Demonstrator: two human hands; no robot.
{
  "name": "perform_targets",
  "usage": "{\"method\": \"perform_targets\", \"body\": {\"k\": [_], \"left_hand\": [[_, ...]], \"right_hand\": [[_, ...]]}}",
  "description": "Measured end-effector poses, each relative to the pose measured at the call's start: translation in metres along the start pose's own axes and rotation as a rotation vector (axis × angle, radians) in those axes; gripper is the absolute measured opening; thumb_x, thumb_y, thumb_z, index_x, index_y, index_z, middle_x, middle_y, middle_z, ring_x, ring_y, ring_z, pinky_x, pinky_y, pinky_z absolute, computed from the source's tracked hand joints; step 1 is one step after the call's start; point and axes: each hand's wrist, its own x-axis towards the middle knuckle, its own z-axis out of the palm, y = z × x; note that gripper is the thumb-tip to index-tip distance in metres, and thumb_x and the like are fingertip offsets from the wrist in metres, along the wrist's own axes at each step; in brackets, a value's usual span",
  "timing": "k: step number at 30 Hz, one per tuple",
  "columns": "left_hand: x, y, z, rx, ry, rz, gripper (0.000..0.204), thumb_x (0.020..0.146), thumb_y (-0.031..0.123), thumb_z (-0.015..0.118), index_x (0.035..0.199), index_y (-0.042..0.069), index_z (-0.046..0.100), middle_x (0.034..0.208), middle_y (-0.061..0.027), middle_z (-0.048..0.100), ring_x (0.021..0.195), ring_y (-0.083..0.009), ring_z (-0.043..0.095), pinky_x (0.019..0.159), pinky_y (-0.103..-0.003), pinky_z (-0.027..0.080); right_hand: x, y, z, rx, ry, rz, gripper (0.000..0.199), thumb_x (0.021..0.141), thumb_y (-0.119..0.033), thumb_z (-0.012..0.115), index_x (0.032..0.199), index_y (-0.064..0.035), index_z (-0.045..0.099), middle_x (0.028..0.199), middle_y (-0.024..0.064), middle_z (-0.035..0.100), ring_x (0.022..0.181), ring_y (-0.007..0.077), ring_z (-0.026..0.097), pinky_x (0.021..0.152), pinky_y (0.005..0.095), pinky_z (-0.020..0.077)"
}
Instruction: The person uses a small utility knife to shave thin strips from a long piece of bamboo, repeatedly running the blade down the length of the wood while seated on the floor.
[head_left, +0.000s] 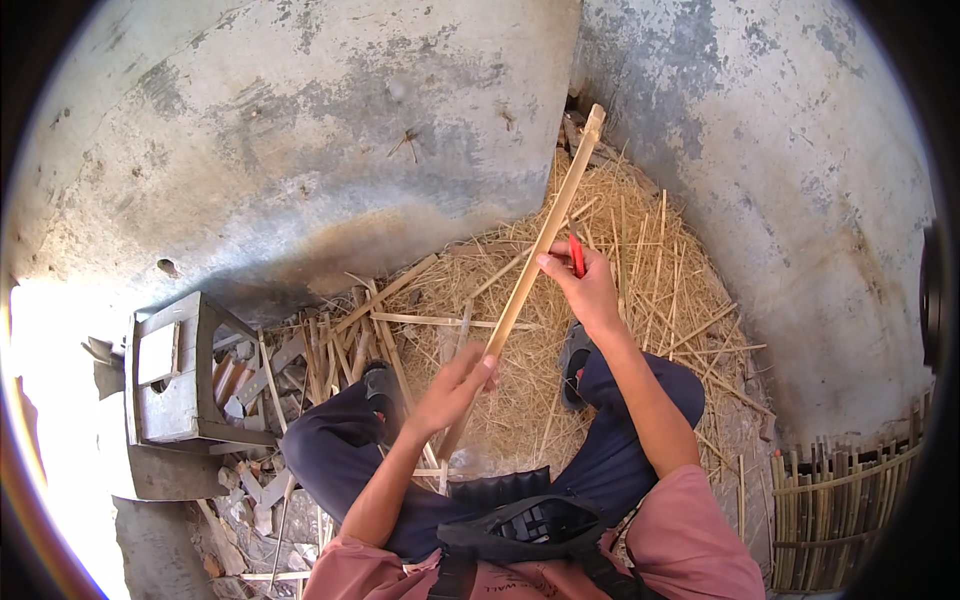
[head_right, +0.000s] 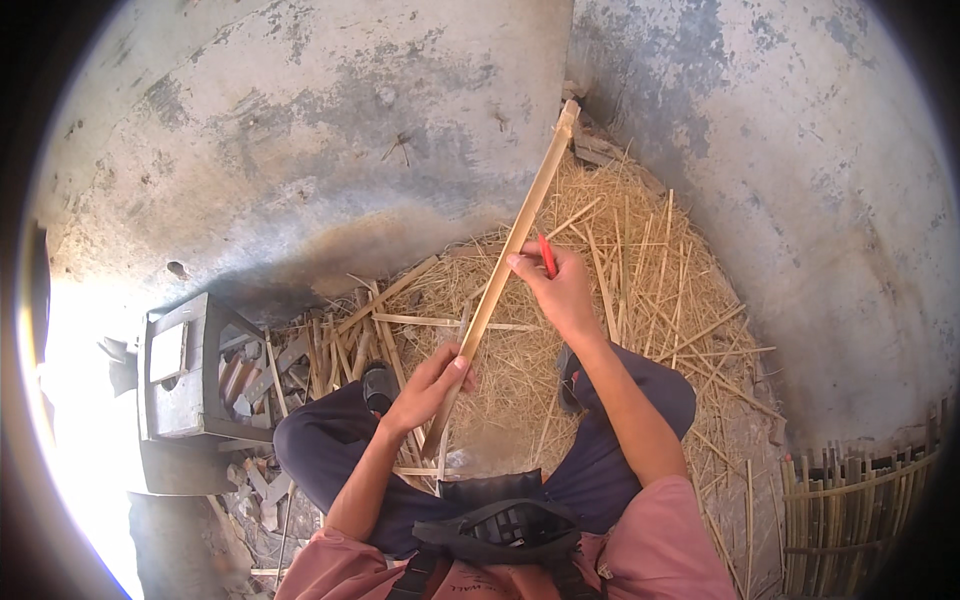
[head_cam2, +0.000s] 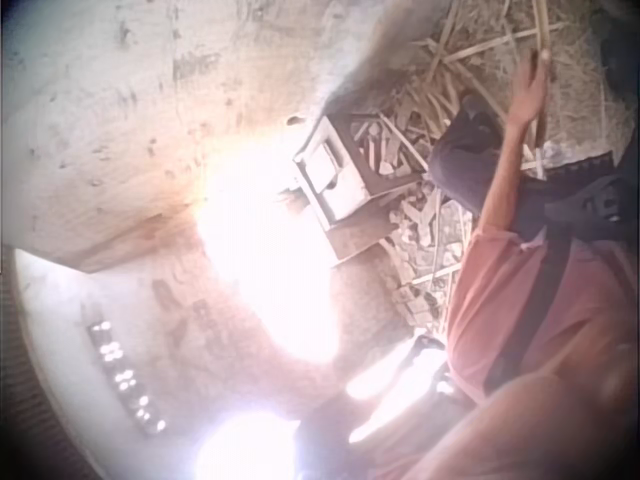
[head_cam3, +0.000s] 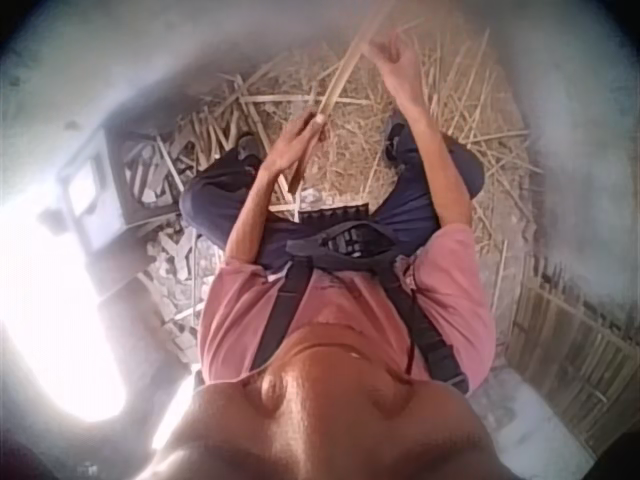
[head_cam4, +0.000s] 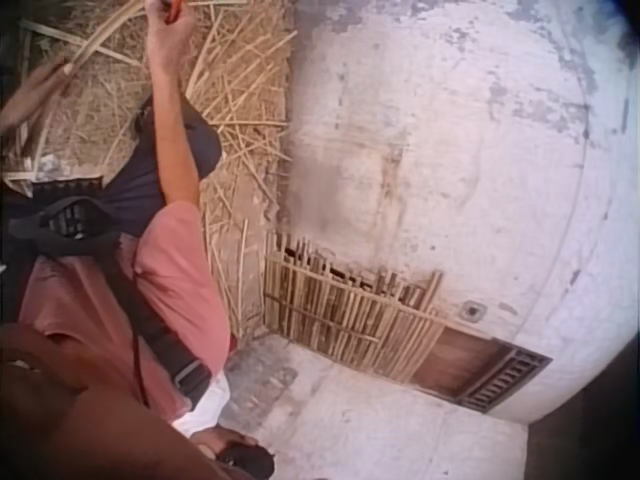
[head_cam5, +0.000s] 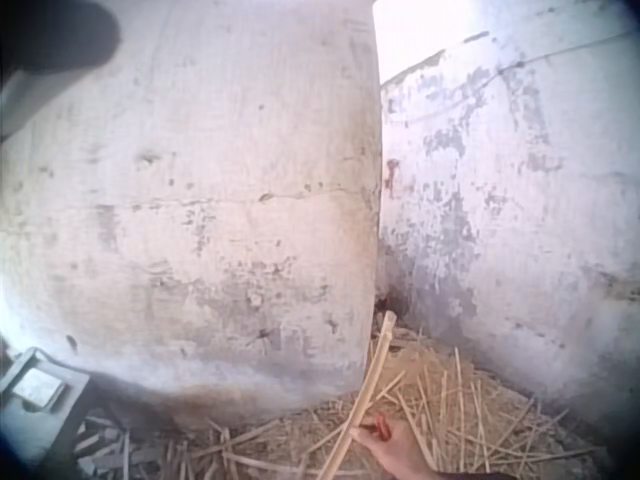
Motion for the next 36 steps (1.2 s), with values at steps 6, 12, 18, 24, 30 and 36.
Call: {"method": "perform_targets", "body": {"k": [6,12,18,24,30,36], "left_hand": [[0.003,-0.007,-0.001,0.057,0.142,-0.01,0.03,0.113,0.024,0.053,0.126,-0.002,0.063,0.086,-0.0047,0.067,0.079,-0.0123,0.068,0.07,-0.029,0.056],[0.003,0.002,-0.003,-0.144,0.18,-0.056,0.022,0.114,0.019,0.052,0.122,0.0,0.061,0.083,-0.0017,0.064,0.066,-0.0091,0.062,0.058,-0.026,0.051],[0.002,0.012,-0.005,-0.126,0.237,-0.058,0.024,0.108,0.02,0.064,0.122,0.002,0.059,0.085,0.0019,0.061,0.063,-0.0045,0.053,0.054,-0.023,0.042],[0.004,0.012,-0.006,0.007,0.292,0.075,0.033,0.102,0.011,0.073,0.127,0.001,0.055,0.09,0.003,0.058,0.063,-0.0017,0.05,0.053,-0.021,0.039],[0.004,0.015,-0.007,-0.031,0.327,0.058,0.042,0.094,0.013,0.083,0.126,-0.002,0.06,0.107,-0.0044,0.066,0.082,-0.0039,0.06,0.064,-0.022,0.049],[0.002,0.02,-0.006,-0.066,0.366,0.015,0.04,0.093,0.013,0.084,0.123,-0.002,0.061,0.109,-0.0044,0.066,0.082,-0.0024,0.06,0.06,-0.02,0.048]], "right_hand": [[-0.004,0.0,0.003,-0.038,-0.006,-0.057,0.03,0.097,-0.024,0.077,0.113,0.0018,0.078,0.085,0.0053,0.076,0.082,0.0106,0.07,0.077,0.0274,0.0528],[-0.01,0.004,0.01,-0.01,-0.046,-0.099,0.038,0.099,-0.03,0.073,0.123,-0.0004,0.073,0.092,0.0075,0.076,0.083,0.0129,0.071,0.079,0.0291,0.0532],[-0.025,-0.003,0.02,-0.283,-0.214,-0.259,0.032,0.101,-0.031,0.068,0.116,-0.0036,0.069,0.095,0.0113,0.074,0.085,0.0223,0.072,0.076,0.0345,0.0548],[-0.039,-0.004,0.033,-0.461,-0.373,-0.478,0.027,0.1,-0.028,0.072,0.113,-0.0048,0.07,0.099,0.0105,0.074,0.083,0.0267,0.073,0.072,0.0358,0.0567],[-0.042,0.008,0.041,-0.489,-0.407,-0.557,0.028,0.098,-0.032,0.074,0.111,-0.0074,0.07,0.096,0.0095,0.073,0.079,0.0294,0.073,0.069,0.0389,0.0569],[-0.044,0.008,0.043,-0.517,-0.411,-0.588,0.027,0.098,-0.033,0.074,0.111,-0.009,0.07,0.094,0.0087,0.072,0.079,0.0293,0.073,0.067,0.0386,0.0564]]}}
